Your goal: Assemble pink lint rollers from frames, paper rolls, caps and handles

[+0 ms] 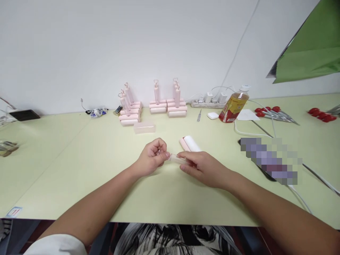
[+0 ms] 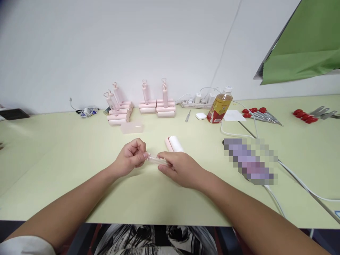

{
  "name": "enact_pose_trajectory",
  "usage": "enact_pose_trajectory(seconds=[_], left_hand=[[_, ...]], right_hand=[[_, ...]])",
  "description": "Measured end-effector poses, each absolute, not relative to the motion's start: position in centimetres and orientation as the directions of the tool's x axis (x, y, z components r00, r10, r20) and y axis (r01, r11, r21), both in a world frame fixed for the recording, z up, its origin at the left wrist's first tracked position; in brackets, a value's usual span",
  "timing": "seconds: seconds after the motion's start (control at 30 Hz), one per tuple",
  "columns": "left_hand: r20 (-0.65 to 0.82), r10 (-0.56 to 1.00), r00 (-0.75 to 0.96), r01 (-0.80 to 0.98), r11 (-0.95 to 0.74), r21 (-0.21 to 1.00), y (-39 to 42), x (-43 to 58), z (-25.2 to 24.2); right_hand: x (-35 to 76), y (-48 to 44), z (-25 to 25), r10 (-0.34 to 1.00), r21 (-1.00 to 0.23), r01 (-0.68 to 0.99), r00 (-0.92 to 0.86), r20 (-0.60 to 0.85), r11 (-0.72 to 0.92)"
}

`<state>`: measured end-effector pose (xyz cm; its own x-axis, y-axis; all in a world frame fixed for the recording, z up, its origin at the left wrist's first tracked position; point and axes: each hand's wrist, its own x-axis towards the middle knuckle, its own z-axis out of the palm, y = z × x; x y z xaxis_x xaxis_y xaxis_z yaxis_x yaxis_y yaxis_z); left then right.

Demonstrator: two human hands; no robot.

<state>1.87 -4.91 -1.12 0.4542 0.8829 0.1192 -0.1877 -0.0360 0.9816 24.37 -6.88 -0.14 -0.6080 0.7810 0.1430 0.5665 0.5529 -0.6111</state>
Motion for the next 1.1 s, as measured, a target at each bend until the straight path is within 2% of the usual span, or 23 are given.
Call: enact_pose_trajectory(seconds=[0.1,0.27,0.37,0.47,0.57,0.67,0.8,1.1], left_hand=[[0.146,0.868,0.474,-0.208,-0.051,0.977,-5.3,2.2,-1.5],[0.178,0.857,0.483,-0.199,-0.09,0.976,-5.3,2.4,-1.4],[0.084,0.875,0.477,-0.132,-0.023,0.991,-5.0,2.0,-0.7],[-0.102,0.825,0.556,0.07,0.076,0.995,-4.6,1.2,0.3],[-0.231,0.725,0.649,0.275,0.059,0.96,-4.3,0.4,1.0],[-0.288,0.632,0.719,0.363,0.013,0.932,-4.2,-0.2,1.3],[-0.336,0.52,0.785,0.379,0.026,0.925,-4.1,-0.2,1.0],[-0.272,0.567,0.777,0.301,0.046,0.953,-4.6,0.8,0.4]], right_hand=[[24.0,-7.3,0.0,0.763,-0.55,0.602,-0.637,0.106,0.579],[23.6,-7.5,-0.3,0.782,-0.536,0.617,-0.607,0.141,0.576],[23.7,-7.4,-0.5,0.771,-0.521,0.597,-0.599,0.217,0.61],[24.0,-7.3,-0.6,0.755,-0.476,0.597,-0.592,0.282,0.645],[24.2,-7.3,-0.7,0.747,-0.43,0.617,-0.602,0.281,0.659],[24.1,-7.5,-0.8,0.729,-0.403,0.615,-0.637,0.252,0.677],[24.2,-7.6,-0.7,0.691,-0.391,0.585,-0.684,0.232,0.71],[24.5,-7.2,-1.0,0.666,-0.351,0.569,-0.679,0.311,0.744]])
